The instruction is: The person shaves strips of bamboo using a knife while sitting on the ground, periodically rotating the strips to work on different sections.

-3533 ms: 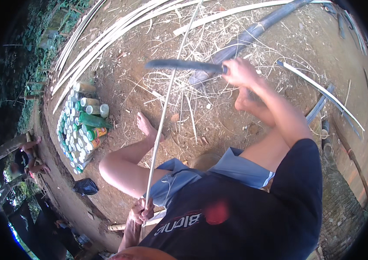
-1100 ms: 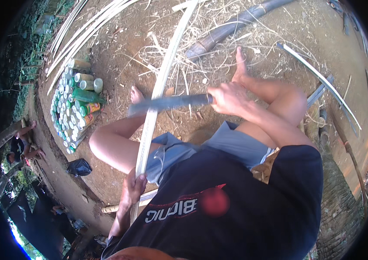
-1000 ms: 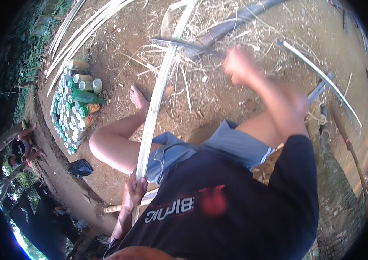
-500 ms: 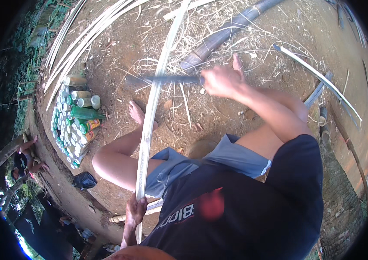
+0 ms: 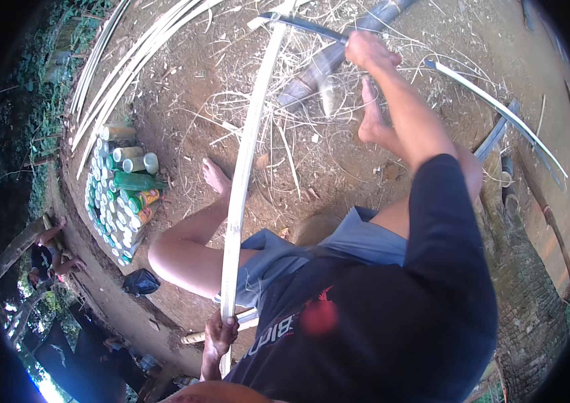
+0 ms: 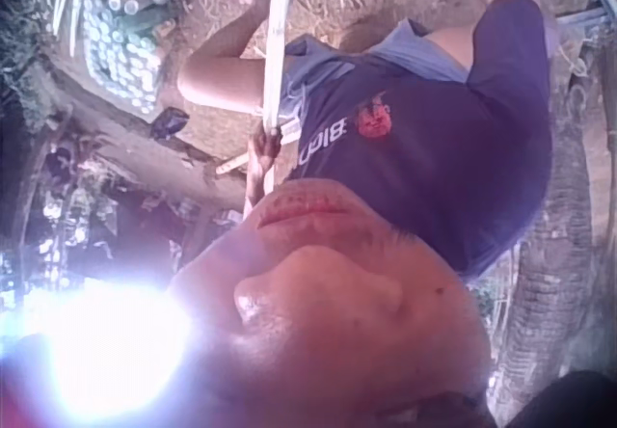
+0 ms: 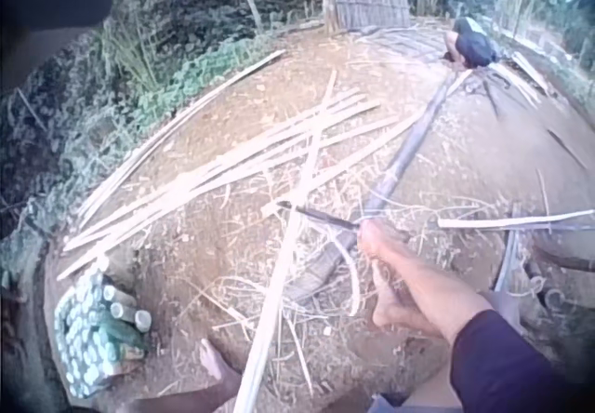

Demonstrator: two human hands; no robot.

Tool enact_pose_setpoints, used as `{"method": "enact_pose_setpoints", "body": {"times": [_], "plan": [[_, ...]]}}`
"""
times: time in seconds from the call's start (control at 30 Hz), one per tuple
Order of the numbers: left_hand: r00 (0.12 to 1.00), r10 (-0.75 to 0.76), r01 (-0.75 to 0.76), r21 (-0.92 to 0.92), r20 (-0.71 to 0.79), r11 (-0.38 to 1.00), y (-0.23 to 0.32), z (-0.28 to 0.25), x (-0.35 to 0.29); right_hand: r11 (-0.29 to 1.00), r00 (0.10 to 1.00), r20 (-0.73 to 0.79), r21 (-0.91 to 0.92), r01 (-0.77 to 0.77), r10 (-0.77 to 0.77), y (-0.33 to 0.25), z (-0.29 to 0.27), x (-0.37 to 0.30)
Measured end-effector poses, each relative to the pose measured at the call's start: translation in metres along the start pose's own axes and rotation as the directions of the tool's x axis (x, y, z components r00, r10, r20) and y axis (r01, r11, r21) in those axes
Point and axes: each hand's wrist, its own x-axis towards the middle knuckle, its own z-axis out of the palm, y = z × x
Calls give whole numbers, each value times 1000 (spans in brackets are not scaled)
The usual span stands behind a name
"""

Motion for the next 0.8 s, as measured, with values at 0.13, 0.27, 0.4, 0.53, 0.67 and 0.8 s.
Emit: {"method": "enact_pose_setpoints", "body": {"times": [0.13, 0.27, 0.4, 0.53, 0.67, 0.8], "plan": [[997, -61, 72, -220, 55, 973, -24, -3, 3, 851, 989, -65, 520, -79, 132, -8, 19, 19], [993, 79, -59, -213, 84, 975, -25, 1, 7, 465, 907, 402, 784, -411, 124, -55, -1, -15], [993, 95, -82, -163, 75, 983, -22, -7, 17, 944, 958, 277, 288, -160, 78, -113, 19, -95], [987, 83, -39, -301, 134, 953, -28, -14, 20, 949, 942, 127, 96, 301, -311, -126, 50, -178], [982, 88, -33, -307, 166, 951, -29, -15, 16, 995, 998, 54, 94, -40, 35, -81, 36, -149], [983, 116, -77, -249, 144, 965, -40, -17, 14, 996, 996, 91, 83, -26, 18, -99, 2, -152]]}}
